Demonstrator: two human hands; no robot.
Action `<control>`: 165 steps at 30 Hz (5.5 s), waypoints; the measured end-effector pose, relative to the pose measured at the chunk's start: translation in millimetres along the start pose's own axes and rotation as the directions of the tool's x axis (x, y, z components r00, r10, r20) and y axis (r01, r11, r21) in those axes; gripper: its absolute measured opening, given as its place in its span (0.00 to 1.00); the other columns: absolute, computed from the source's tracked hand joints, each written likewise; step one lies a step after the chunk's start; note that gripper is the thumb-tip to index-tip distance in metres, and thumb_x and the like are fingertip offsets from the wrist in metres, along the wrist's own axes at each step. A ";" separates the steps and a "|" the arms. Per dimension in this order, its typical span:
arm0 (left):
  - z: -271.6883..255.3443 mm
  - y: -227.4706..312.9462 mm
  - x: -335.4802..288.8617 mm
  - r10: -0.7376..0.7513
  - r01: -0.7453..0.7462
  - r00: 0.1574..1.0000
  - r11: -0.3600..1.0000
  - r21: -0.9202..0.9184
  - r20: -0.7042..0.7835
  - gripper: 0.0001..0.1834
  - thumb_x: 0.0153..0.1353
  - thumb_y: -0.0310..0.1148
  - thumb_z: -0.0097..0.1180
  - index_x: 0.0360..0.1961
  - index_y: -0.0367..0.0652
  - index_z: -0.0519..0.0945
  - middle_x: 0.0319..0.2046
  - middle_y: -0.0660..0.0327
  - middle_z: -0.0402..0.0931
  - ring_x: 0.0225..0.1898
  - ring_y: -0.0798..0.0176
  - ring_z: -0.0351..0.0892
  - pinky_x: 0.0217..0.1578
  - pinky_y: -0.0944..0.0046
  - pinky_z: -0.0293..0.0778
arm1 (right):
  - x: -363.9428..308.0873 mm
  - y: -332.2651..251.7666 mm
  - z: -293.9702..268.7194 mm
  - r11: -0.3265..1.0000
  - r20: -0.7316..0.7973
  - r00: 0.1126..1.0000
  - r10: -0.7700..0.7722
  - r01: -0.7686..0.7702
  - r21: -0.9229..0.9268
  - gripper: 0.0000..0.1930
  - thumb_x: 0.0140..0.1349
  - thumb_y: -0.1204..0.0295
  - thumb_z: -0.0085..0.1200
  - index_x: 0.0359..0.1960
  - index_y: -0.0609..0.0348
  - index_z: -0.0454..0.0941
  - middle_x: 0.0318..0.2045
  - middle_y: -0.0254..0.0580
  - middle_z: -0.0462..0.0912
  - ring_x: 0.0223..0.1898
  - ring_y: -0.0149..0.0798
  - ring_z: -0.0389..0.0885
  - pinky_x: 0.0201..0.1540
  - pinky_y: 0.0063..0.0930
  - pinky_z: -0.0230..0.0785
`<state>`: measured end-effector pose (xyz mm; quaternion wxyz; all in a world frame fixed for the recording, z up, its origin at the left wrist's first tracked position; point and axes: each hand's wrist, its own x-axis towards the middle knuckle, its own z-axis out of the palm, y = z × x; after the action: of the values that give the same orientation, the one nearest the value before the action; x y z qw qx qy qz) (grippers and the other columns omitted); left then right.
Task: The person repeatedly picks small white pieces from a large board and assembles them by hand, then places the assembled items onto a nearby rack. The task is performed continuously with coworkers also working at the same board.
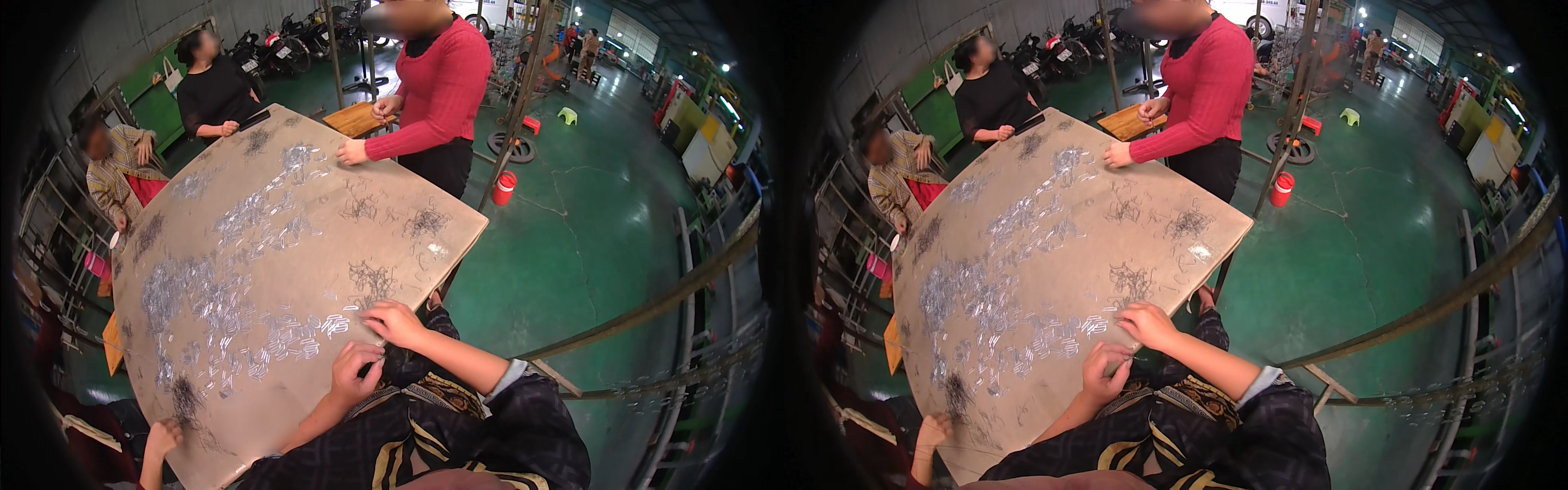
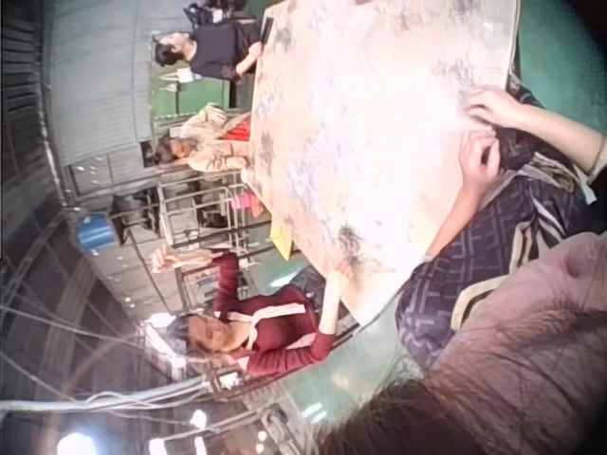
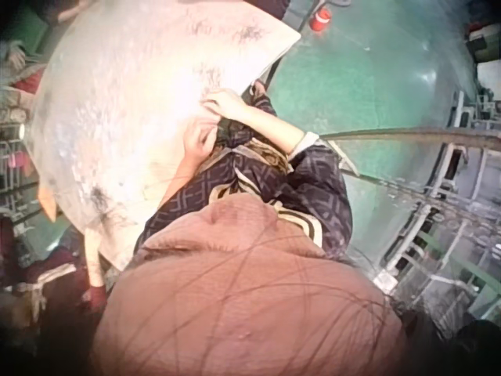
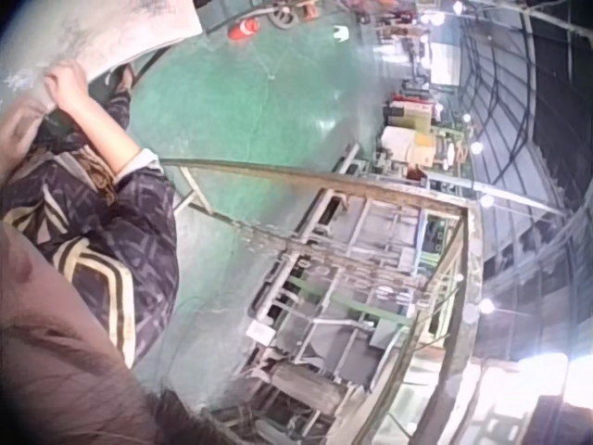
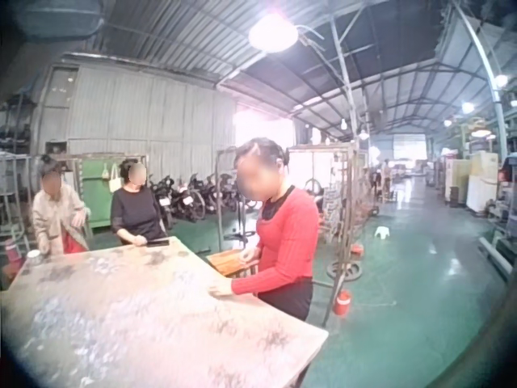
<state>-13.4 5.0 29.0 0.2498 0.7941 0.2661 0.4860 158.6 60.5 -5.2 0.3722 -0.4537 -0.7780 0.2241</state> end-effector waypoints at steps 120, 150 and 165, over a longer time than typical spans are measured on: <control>-106.8 167.2 125.3 0.760 -0.917 0.356 0.171 -0.361 -0.544 0.04 0.61 0.30 0.51 0.36 0.50 0.71 0.36 0.71 0.72 0.40 0.72 0.71 0.39 0.64 0.60 | -60.3 -81.0 -45.7 0.967 -0.130 0.989 0.071 -0.036 0.251 0.07 0.56 0.76 0.60 0.37 0.61 0.82 0.31 0.42 0.83 0.31 0.43 0.83 0.33 0.32 0.76; -97.5 189.1 144.6 0.638 -0.955 0.241 0.022 -0.296 -0.731 0.05 0.61 0.24 0.47 0.38 0.43 0.70 0.34 0.66 0.67 0.42 0.67 0.67 0.44 0.62 0.64 | -61.2 -82.2 -40.3 0.961 -0.097 0.994 0.045 -0.017 0.275 0.07 0.56 0.76 0.60 0.37 0.60 0.82 0.31 0.40 0.83 0.31 0.43 0.83 0.33 0.32 0.75; -87.9 193.3 149.9 0.475 -0.847 0.214 -0.344 -0.404 -0.854 0.13 0.56 0.17 0.49 0.35 0.47 0.63 0.28 0.70 0.59 0.32 0.70 0.63 0.37 0.69 0.63 | -66.6 -80.8 -39.1 0.963 -0.115 0.993 0.039 -0.006 0.269 0.07 0.56 0.76 0.60 0.37 0.59 0.81 0.32 0.41 0.83 0.32 0.44 0.83 0.34 0.33 0.75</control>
<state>-0.3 -25.0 286.8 0.2390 0.3753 -0.5613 0.6978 166.4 -36.6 49.6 0.4737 -0.4205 -0.7116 0.3041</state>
